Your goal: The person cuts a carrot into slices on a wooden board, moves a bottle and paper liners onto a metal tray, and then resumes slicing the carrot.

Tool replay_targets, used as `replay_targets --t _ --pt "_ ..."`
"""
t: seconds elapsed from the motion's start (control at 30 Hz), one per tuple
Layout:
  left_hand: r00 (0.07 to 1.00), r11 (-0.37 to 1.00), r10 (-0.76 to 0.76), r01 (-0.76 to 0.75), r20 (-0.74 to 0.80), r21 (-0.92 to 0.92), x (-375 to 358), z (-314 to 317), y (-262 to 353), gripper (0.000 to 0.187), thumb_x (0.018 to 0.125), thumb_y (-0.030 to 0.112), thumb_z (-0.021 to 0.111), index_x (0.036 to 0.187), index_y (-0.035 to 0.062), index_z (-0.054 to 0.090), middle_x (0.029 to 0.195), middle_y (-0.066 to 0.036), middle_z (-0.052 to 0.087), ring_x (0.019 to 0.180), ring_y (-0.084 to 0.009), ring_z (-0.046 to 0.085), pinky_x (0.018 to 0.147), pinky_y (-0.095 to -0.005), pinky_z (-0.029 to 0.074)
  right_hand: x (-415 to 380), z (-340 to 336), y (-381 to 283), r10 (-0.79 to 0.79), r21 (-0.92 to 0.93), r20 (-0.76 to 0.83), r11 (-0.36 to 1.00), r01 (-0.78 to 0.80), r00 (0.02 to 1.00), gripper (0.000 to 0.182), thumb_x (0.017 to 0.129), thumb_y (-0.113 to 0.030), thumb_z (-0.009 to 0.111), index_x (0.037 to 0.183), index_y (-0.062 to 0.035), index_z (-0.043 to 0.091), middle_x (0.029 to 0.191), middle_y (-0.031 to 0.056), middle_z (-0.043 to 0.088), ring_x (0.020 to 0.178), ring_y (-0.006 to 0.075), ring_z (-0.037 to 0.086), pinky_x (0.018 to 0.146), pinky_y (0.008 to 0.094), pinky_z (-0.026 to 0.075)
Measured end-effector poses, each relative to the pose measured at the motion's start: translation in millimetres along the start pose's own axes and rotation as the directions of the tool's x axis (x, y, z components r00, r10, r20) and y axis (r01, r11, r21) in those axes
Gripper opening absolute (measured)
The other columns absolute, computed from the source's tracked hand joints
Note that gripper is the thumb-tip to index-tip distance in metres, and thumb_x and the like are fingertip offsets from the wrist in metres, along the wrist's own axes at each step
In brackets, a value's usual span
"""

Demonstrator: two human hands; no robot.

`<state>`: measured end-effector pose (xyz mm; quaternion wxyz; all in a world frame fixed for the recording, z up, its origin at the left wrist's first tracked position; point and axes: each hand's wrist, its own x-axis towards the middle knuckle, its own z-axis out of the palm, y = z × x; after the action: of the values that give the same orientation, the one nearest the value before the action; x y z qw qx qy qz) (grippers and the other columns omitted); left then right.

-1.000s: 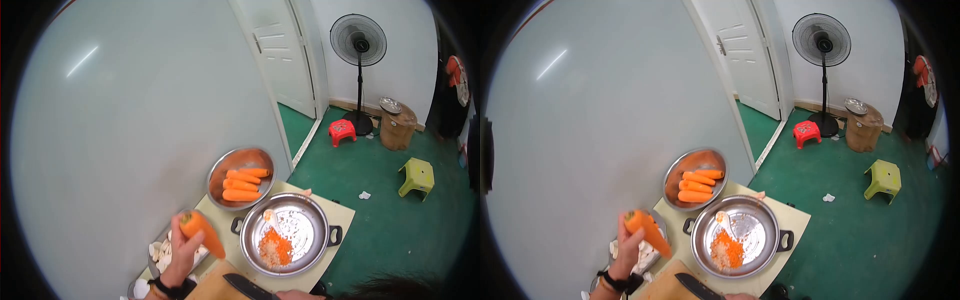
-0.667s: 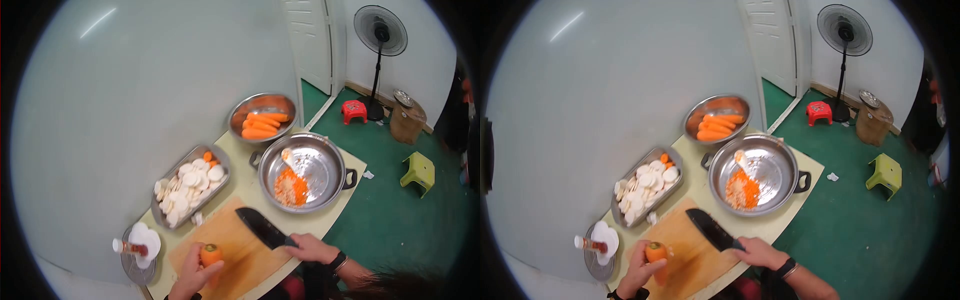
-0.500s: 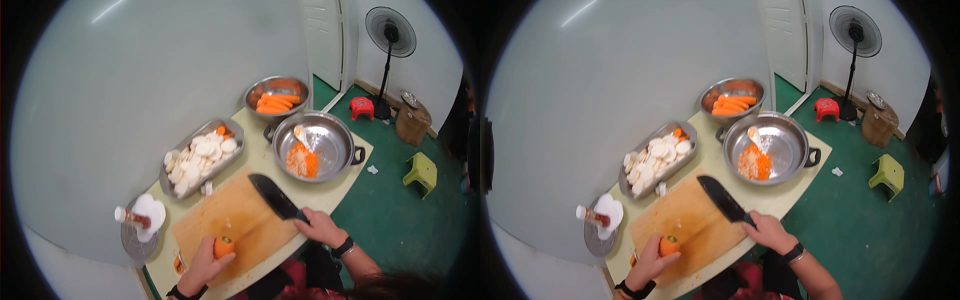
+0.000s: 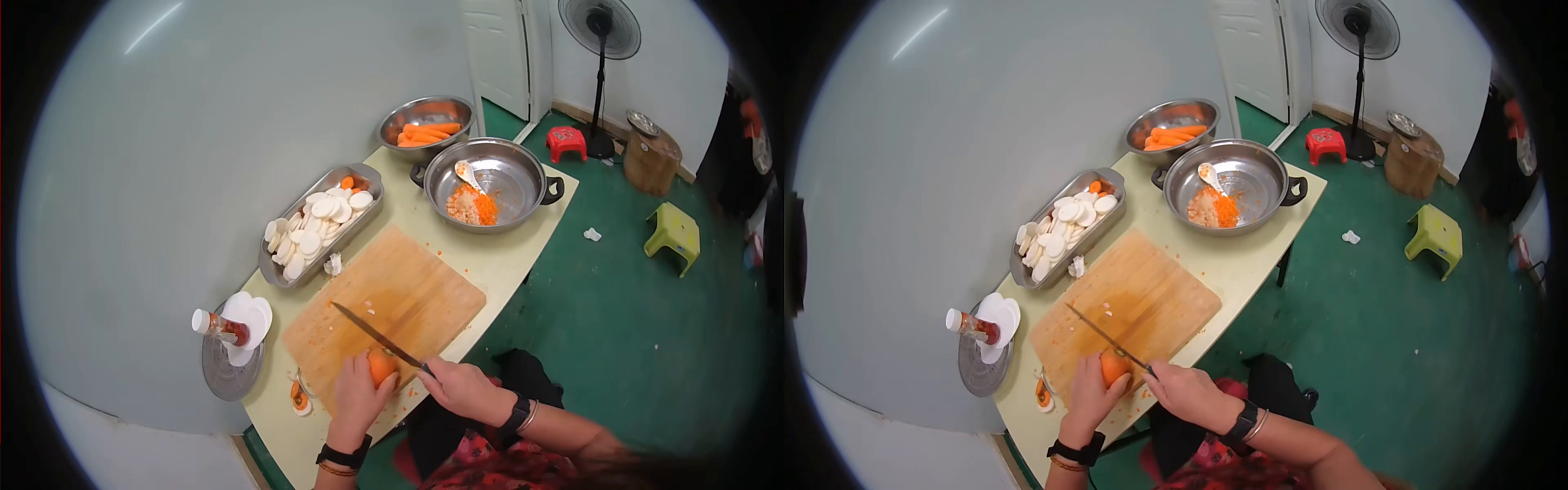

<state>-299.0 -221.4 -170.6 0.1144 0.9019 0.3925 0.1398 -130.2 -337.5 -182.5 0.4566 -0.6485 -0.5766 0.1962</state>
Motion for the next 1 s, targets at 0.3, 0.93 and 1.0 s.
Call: replay_targets --t 0.3,0.93,1.0 --pt "0.998 0.999 0.036 -0.037 0.053 0.016 4 7 -8 0.054 0.073 0.028 0.074 0.107 -0.0057 0.048 0.095 -0.021 0.051 0.087 -0.0374 0.053 0.071 -0.0418 0.046 -5 19 -4 -0.115 -0.170 -0.021 0.979 0.110 0.993 0.020 0.088 -0.021 0.059 0.098 -0.0038 0.056 0.065 0.0122 0.060 0.056 0.0271 0.062 0.046 0.0350 0.050" --pt "0.985 0.981 0.133 -0.114 0.113 -0.159 20 6 -10 0.053 0.072 0.017 0.071 0.113 -0.0032 0.045 0.102 -0.024 0.049 0.094 -0.0408 0.050 0.079 -0.0443 0.044 -5 17 -1 -0.146 -0.224 -0.049 0.966 0.132 0.988 0.016 0.087 -0.019 0.059 0.096 -0.0064 0.055 0.057 0.0053 0.055 0.044 0.0194 0.056 0.035 0.0299 0.043" --pt "0.981 0.979 0.160 -0.143 0.108 -0.146 20 6 -15 0.053 0.072 0.017 0.071 0.113 -0.0028 0.045 0.102 -0.024 0.049 0.094 -0.0407 0.050 0.079 -0.0442 0.044 -3 21 2 -0.168 -0.212 -0.071 0.966 0.150 0.983 0.016 0.087 -0.019 0.059 0.096 -0.0062 0.056 0.056 0.0051 0.055 0.043 0.0191 0.056 0.035 0.0299 0.042"
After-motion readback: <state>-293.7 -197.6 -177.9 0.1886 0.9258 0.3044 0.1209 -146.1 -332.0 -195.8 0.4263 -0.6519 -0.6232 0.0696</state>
